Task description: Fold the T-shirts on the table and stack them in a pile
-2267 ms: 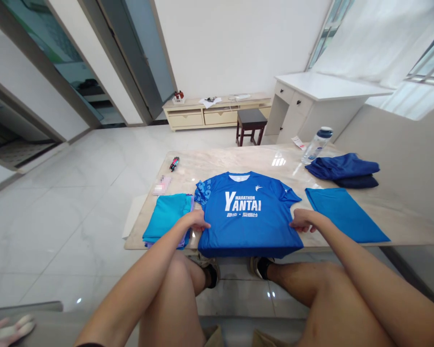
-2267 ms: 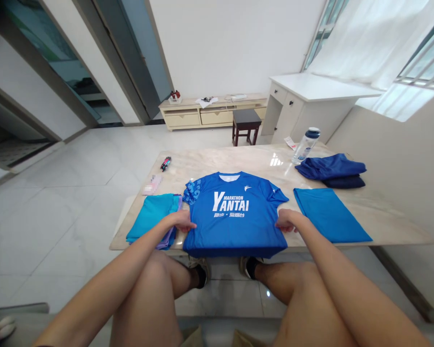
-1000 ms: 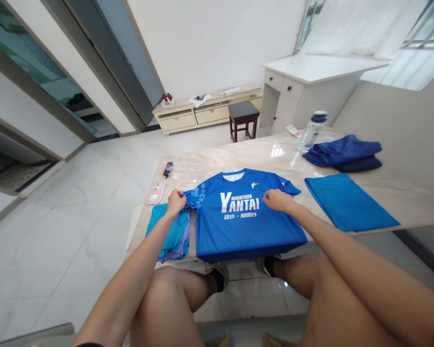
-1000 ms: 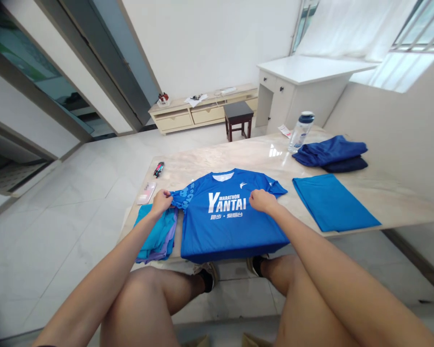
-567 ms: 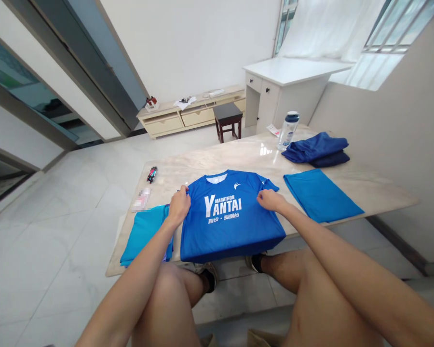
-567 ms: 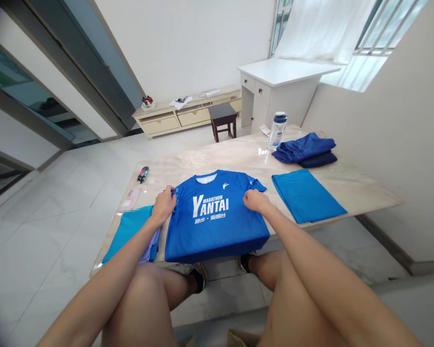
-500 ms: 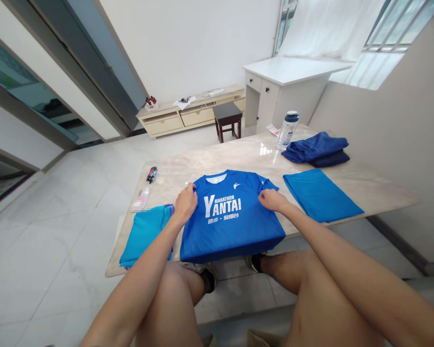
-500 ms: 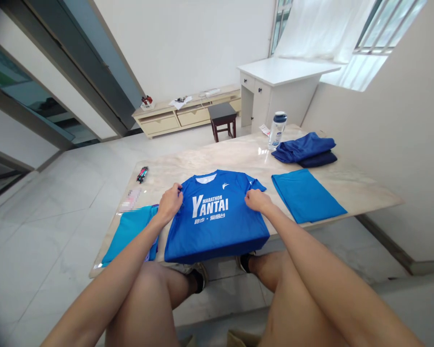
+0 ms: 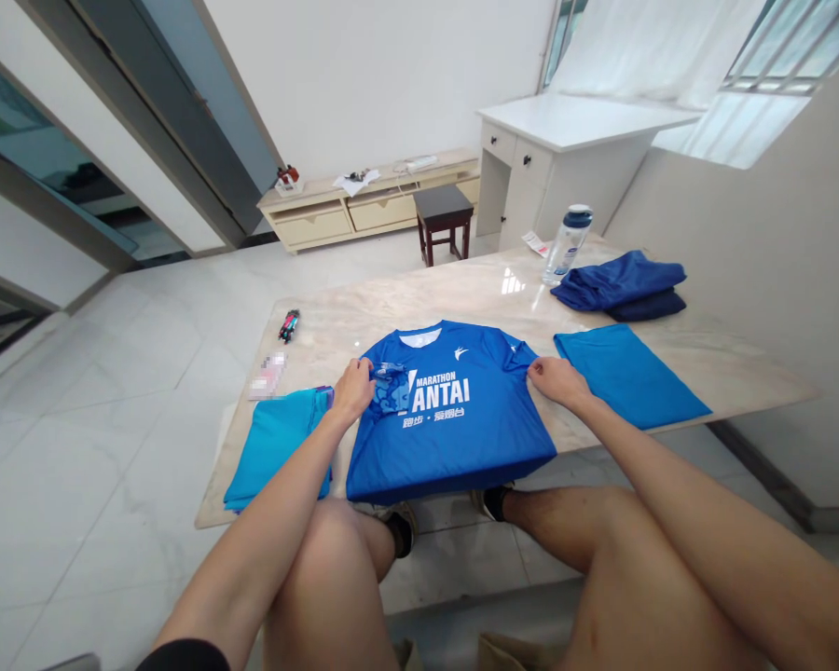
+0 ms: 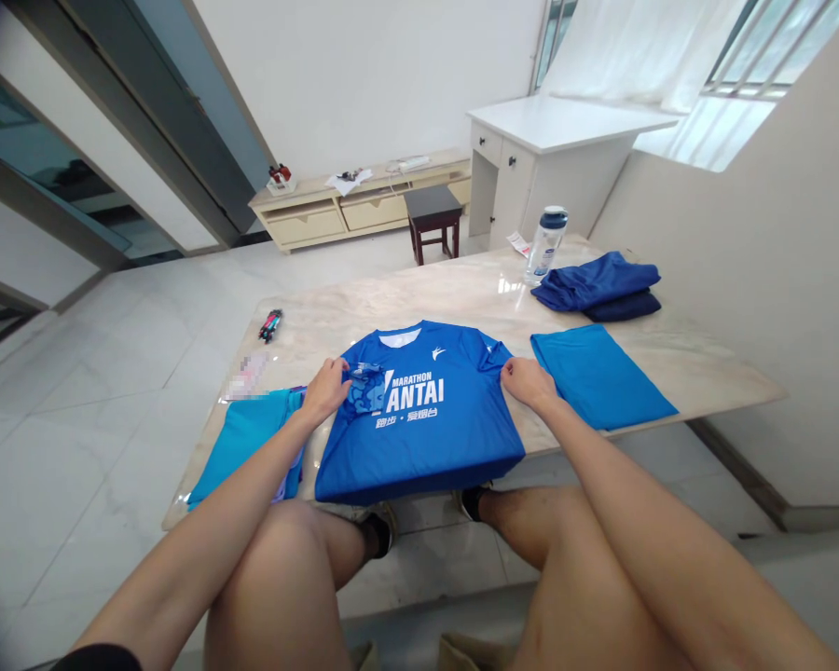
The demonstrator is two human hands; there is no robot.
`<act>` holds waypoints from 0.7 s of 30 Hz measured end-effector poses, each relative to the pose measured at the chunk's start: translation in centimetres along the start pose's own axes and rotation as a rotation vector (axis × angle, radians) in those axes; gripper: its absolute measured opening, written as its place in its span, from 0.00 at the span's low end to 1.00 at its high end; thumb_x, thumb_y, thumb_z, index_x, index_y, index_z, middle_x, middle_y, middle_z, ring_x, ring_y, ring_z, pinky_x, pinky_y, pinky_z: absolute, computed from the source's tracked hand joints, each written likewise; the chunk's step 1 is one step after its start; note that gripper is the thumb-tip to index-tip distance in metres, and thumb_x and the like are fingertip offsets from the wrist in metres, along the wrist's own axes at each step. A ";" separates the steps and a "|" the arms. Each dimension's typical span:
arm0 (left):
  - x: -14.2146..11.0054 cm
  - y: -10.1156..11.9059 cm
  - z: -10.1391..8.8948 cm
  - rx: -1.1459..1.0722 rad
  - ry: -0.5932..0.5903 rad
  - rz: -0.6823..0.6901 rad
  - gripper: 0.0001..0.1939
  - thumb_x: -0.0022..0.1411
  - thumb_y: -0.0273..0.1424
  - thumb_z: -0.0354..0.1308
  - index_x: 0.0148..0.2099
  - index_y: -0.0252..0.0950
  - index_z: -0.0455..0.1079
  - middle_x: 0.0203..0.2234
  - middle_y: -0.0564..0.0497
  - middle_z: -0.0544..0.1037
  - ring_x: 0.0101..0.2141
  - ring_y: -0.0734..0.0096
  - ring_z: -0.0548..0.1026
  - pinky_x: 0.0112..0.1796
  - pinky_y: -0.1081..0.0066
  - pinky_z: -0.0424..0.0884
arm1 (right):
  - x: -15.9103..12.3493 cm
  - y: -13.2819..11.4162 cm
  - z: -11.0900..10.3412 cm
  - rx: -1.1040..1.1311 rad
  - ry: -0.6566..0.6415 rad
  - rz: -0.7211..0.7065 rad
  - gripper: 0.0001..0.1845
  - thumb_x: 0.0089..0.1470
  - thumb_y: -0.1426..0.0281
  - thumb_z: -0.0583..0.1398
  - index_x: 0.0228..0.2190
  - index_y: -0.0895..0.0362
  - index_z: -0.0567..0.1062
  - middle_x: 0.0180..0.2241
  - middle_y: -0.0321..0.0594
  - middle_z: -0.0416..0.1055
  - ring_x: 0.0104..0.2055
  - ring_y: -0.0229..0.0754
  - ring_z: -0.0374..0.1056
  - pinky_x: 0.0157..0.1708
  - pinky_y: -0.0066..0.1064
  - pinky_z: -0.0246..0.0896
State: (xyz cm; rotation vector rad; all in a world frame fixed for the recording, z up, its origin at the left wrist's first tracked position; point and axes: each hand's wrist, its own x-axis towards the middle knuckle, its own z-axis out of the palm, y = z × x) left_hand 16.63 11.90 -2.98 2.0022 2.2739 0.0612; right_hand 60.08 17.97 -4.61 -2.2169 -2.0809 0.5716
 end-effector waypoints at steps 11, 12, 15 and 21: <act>0.9 1.8 3.4 0.097 -0.037 0.209 0.28 0.78 0.27 0.44 0.74 0.25 0.64 0.71 0.29 0.68 0.71 0.47 0.66 0.69 0.51 0.59 | 0.4 -0.9 0.4 -0.019 0.129 0.026 0.16 0.68 0.65 0.58 0.49 0.54 0.83 0.45 0.50 0.84 0.50 0.55 0.79 0.46 0.36 0.69; 0.5 2.0 3.7 0.128 -0.036 0.177 0.30 0.79 0.30 0.44 0.76 0.21 0.61 0.74 0.26 0.64 0.73 0.43 0.62 0.71 0.48 0.56 | 0.4 -0.8 0.5 -0.021 0.134 0.022 0.17 0.68 0.65 0.58 0.52 0.54 0.81 0.47 0.50 0.84 0.51 0.55 0.79 0.47 0.36 0.69; -0.9 2.5 4.5 0.175 -0.020 0.200 0.35 0.79 0.36 0.45 0.79 0.18 0.54 0.77 0.25 0.55 0.77 0.38 0.53 0.73 0.40 0.49 | 0.7 -0.5 0.7 -0.040 0.157 -0.029 0.21 0.69 0.66 0.59 0.60 0.56 0.74 0.52 0.52 0.82 0.57 0.55 0.77 0.51 0.38 0.69; -1.7 2.1 5.2 0.083 -0.093 0.340 0.35 0.80 0.41 0.41 0.80 0.29 0.58 0.78 0.35 0.56 0.77 0.47 0.55 0.73 0.44 0.53 | 2.0 -0.4 1.1 -0.091 0.135 -0.031 0.28 0.68 0.54 0.64 0.61 0.55 0.69 0.59 0.53 0.76 0.61 0.55 0.73 0.53 0.39 0.69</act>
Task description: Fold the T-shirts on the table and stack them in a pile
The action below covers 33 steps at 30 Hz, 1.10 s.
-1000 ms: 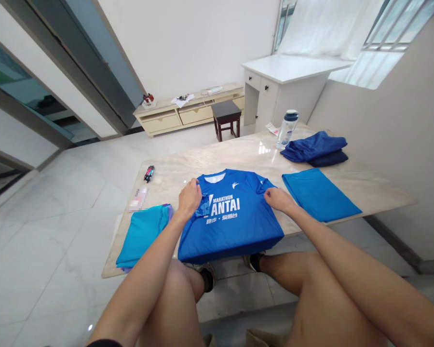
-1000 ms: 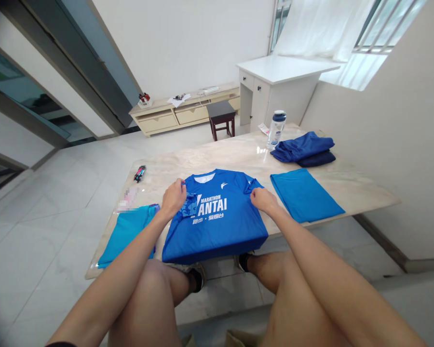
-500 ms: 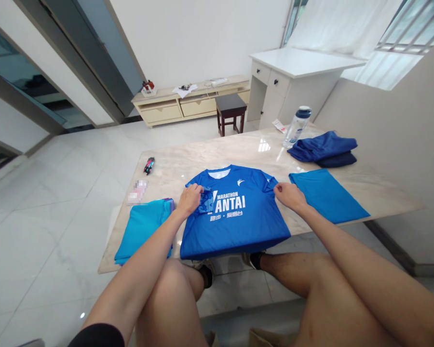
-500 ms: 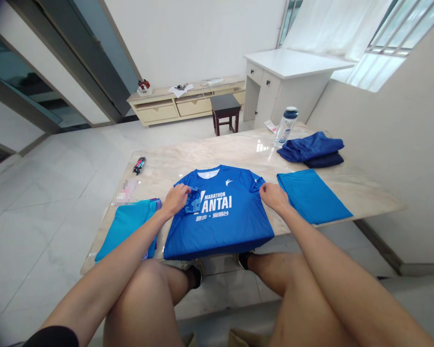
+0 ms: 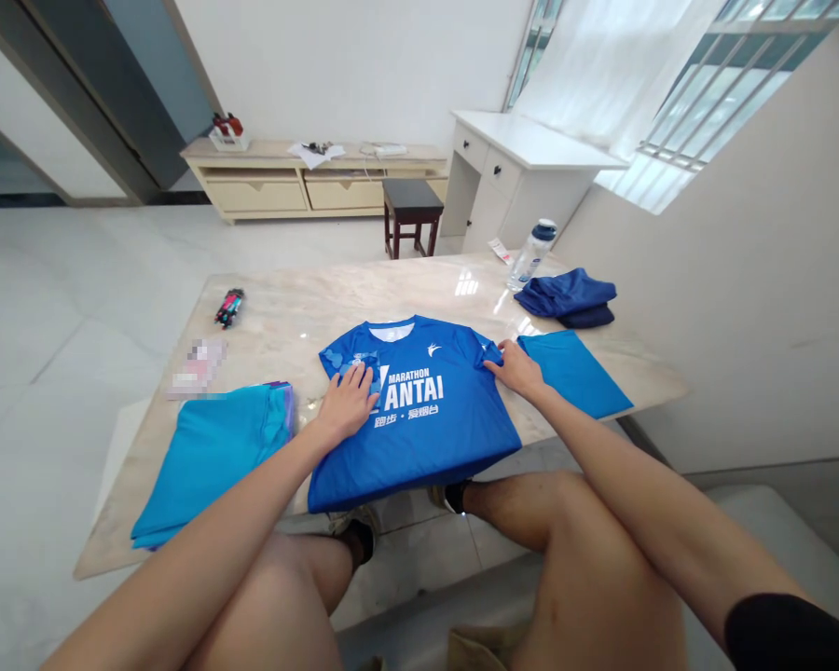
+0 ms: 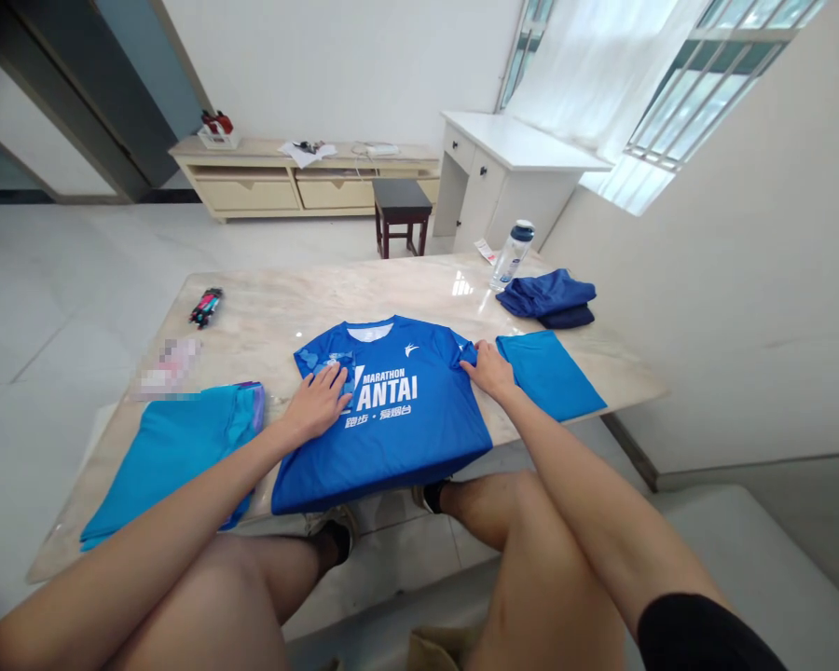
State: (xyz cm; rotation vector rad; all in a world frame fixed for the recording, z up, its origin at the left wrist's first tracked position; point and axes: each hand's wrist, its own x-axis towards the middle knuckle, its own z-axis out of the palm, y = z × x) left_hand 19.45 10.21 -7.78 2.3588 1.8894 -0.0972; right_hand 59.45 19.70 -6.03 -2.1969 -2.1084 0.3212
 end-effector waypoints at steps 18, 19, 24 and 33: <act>-1.0 -0.4 1.0 -0.141 -0.116 -0.140 0.40 0.79 0.49 0.37 0.84 0.36 0.45 0.82 0.45 0.41 0.80 0.47 0.36 0.75 0.39 0.36 | -1.2 1.7 -1.5 0.192 -0.338 0.304 0.43 0.61 0.60 0.68 0.68 0.64 0.60 0.36 0.48 0.83 0.36 0.54 0.82 0.37 0.37 0.75; -1.1 -0.4 1.0 -0.140 -0.119 -0.140 0.40 0.79 0.49 0.36 0.84 0.36 0.45 0.82 0.45 0.40 0.80 0.47 0.36 0.75 0.39 0.36 | -1.5 1.9 -1.6 0.180 -0.327 0.297 0.46 0.60 0.60 0.69 0.69 0.64 0.58 0.36 0.47 0.83 0.35 0.53 0.82 0.37 0.38 0.75; -0.7 -0.6 0.9 -0.141 -0.155 -0.145 0.41 0.79 0.50 0.36 0.84 0.38 0.42 0.82 0.47 0.38 0.80 0.48 0.35 0.75 0.38 0.35 | -2.0 2.6 -1.5 -0.002 -0.146 0.139 0.33 0.65 0.58 0.65 0.66 0.54 0.67 0.47 0.50 0.83 0.55 0.57 0.79 0.51 0.42 0.72; 0.0 -1.5 1.9 -0.192 -0.139 -0.136 0.41 0.78 0.52 0.38 0.84 0.43 0.42 0.82 0.48 0.40 0.80 0.48 0.35 0.74 0.37 0.34 | -1.5 2.2 -1.7 -0.172 -0.113 -0.082 0.19 0.74 0.58 0.57 0.60 0.48 0.76 0.50 0.47 0.83 0.54 0.54 0.78 0.48 0.36 0.67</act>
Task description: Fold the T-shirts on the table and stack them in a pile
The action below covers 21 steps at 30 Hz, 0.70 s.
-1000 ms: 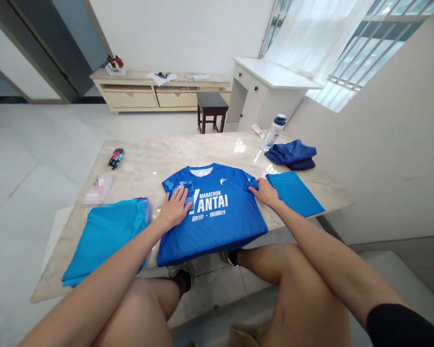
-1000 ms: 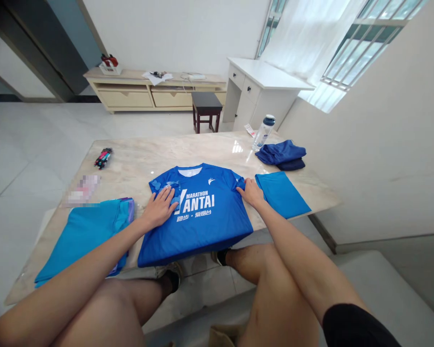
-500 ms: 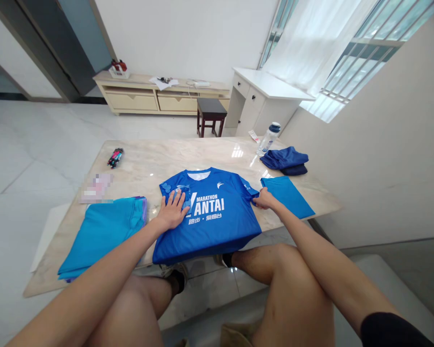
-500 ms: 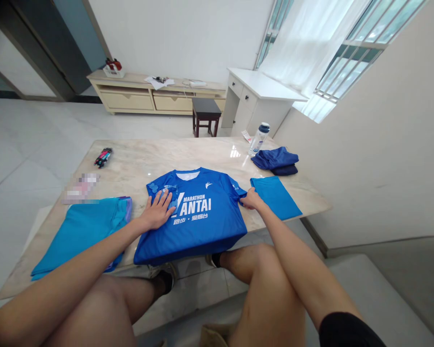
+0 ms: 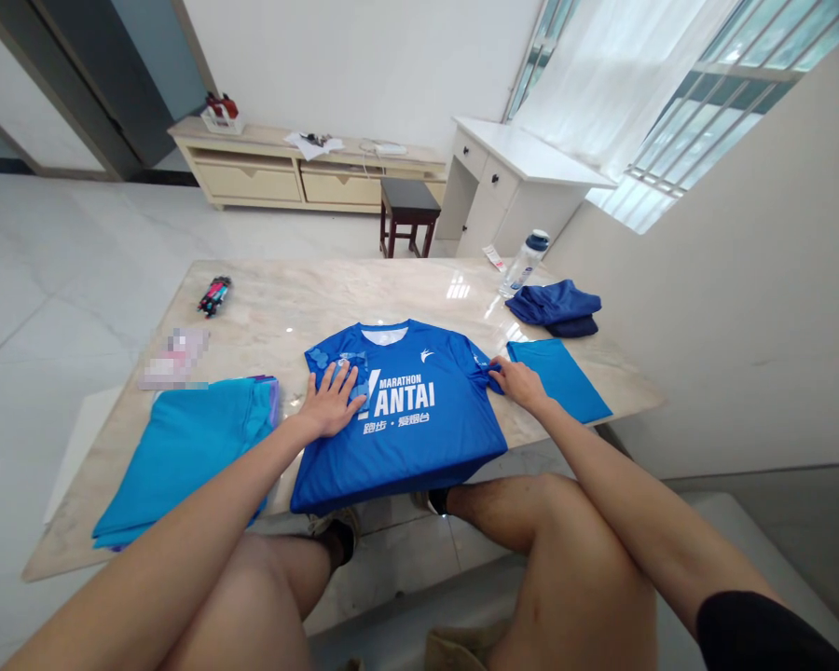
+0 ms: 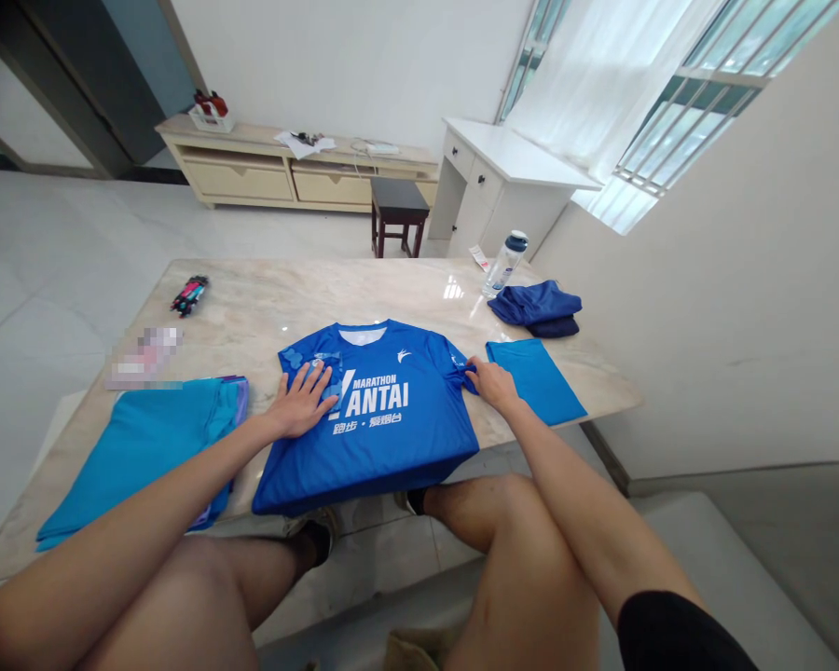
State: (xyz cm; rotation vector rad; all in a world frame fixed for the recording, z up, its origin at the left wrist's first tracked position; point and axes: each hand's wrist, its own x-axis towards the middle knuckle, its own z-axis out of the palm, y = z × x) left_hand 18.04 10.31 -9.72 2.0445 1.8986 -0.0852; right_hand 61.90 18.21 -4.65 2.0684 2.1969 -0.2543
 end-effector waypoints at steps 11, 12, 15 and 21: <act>-0.2 0.2 0.1 -0.042 0.041 0.030 0.39 0.78 0.50 0.43 0.84 0.43 0.46 0.82 0.47 0.43 0.80 0.45 0.37 0.74 0.35 0.35 | 1.3 0.3 -0.4 0.199 0.292 0.139 0.22 0.75 0.60 0.52 0.46 0.60 0.82 0.49 0.55 0.80 0.54 0.54 0.73 0.54 0.37 0.63; -0.3 0.2 0.0 -0.047 0.044 0.031 0.39 0.78 0.50 0.43 0.84 0.44 0.46 0.82 0.47 0.43 0.80 0.45 0.37 0.74 0.35 0.35 | 1.4 0.1 -0.5 0.234 0.296 0.187 0.23 0.75 0.61 0.50 0.47 0.60 0.80 0.49 0.56 0.80 0.54 0.55 0.74 0.55 0.38 0.63; -0.4 0.2 -0.1 -0.057 0.038 0.031 0.39 0.78 0.50 0.43 0.84 0.44 0.46 0.82 0.47 0.43 0.80 0.45 0.36 0.74 0.36 0.35 | 1.7 -0.9 -0.9 0.325 0.319 0.363 0.25 0.77 0.60 0.46 0.54 0.61 0.77 0.50 0.59 0.80 0.53 0.59 0.75 0.52 0.40 0.64; -0.7 0.4 -0.5 -0.067 0.016 0.021 0.40 0.78 0.51 0.41 0.84 0.42 0.46 0.82 0.48 0.41 0.80 0.47 0.34 0.75 0.38 0.32 | 3.2 -3.9 -2.1 0.410 0.415 0.447 0.26 0.77 0.59 0.45 0.55 0.61 0.75 0.51 0.62 0.80 0.56 0.60 0.74 0.53 0.41 0.64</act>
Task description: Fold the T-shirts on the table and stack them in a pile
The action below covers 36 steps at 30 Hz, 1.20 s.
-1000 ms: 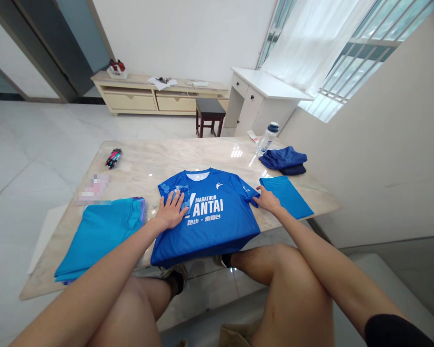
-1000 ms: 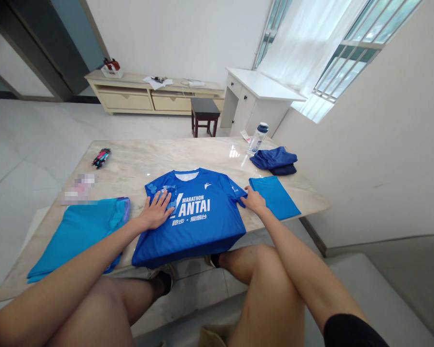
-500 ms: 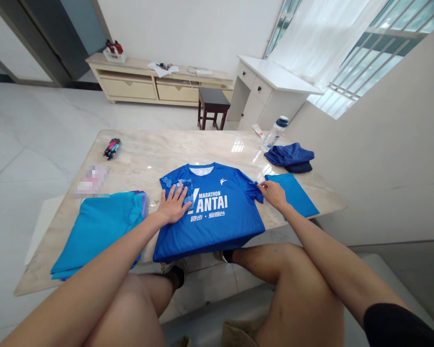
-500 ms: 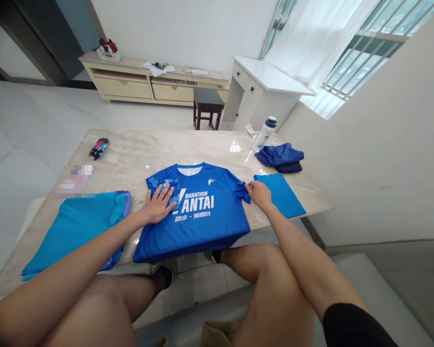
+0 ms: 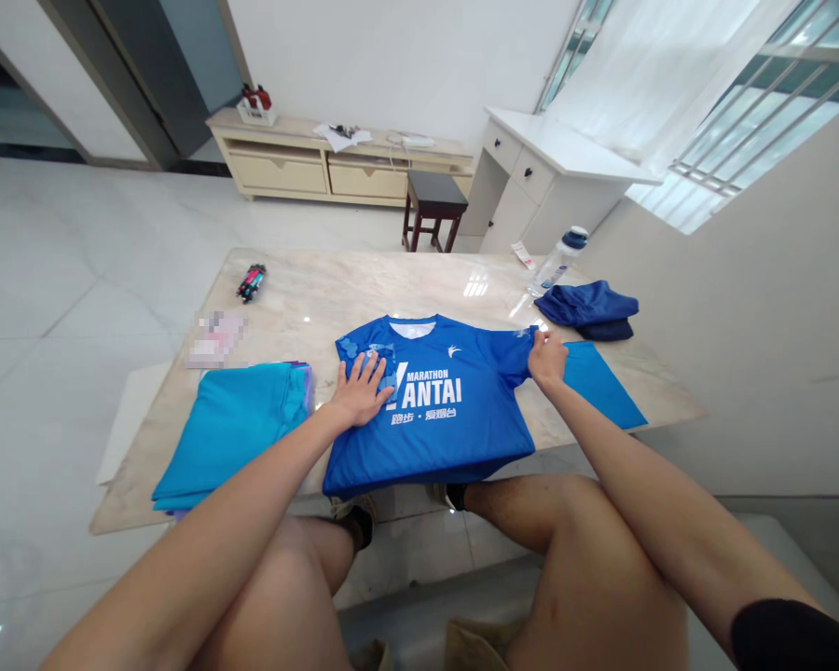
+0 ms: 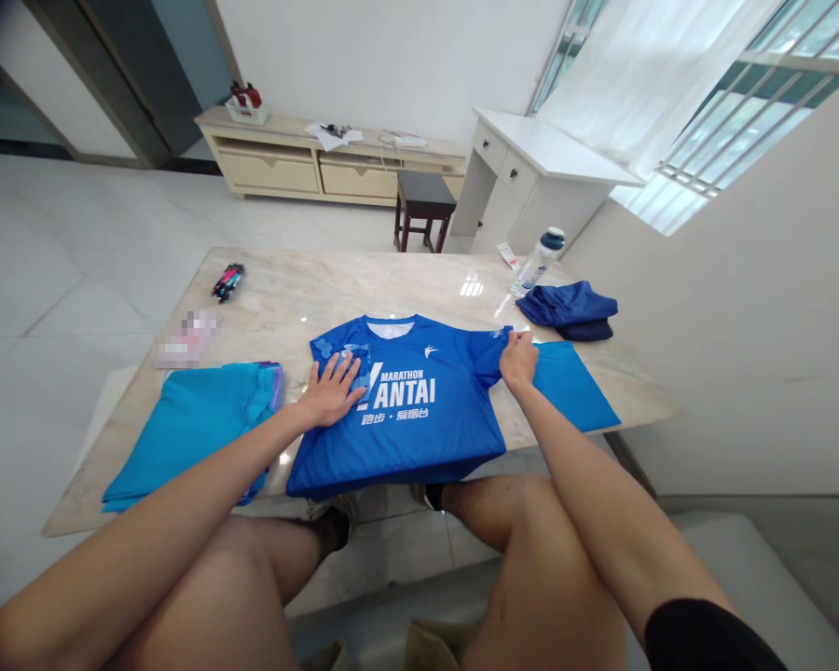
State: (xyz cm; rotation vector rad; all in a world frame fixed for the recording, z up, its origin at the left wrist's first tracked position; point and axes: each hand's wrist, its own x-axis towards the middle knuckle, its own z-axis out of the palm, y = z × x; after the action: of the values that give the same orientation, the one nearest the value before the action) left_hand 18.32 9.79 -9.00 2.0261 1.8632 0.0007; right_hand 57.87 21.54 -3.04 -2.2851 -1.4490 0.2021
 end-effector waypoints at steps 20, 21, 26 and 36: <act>-0.6 0.3 -0.8 0.069 -0.031 -0.001 0.41 0.79 0.52 0.37 0.84 0.40 0.42 0.82 0.48 0.38 0.80 0.47 0.35 0.75 0.38 0.33 | -4.3 -3.9 1.8 -0.067 -0.490 -0.476 0.14 0.68 0.73 0.62 0.54 0.62 0.77 0.52 0.53 0.80 0.53 0.50 0.78 0.57 0.37 0.71; -0.6 0.3 -0.8 0.074 -0.033 0.000 0.41 0.79 0.52 0.36 0.85 0.39 0.41 0.82 0.48 0.38 0.80 0.48 0.35 0.75 0.39 0.33 | -4.1 -3.7 2.1 -0.098 -0.466 -0.510 0.17 0.68 0.72 0.62 0.56 0.63 0.77 0.55 0.55 0.79 0.56 0.51 0.76 0.60 0.38 0.69; -0.8 0.3 -0.8 0.095 -0.025 0.014 0.41 0.79 0.52 0.36 0.84 0.38 0.42 0.82 0.48 0.38 0.80 0.47 0.35 0.75 0.38 0.34 | -3.9 -4.2 3.9 -0.221 -0.413 -0.700 0.25 0.71 0.69 0.59 0.66 0.62 0.73 0.64 0.57 0.71 0.67 0.59 0.66 0.69 0.46 0.56; -1.9 0.5 -0.4 0.123 0.004 0.052 0.40 0.80 0.49 0.38 0.84 0.37 0.43 0.82 0.46 0.41 0.80 0.46 0.37 0.75 0.37 0.37 | -4.3 -8.0 5.5 -0.317 -0.393 -0.713 0.19 0.72 0.68 0.57 0.59 0.57 0.79 0.59 0.55 0.78 0.64 0.61 0.65 0.61 0.47 0.61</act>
State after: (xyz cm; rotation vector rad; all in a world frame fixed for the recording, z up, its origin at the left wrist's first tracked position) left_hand 18.47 8.08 -8.05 2.1570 1.8545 -0.0980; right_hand 47.41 22.17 -5.00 -1.8454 -2.5530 0.2188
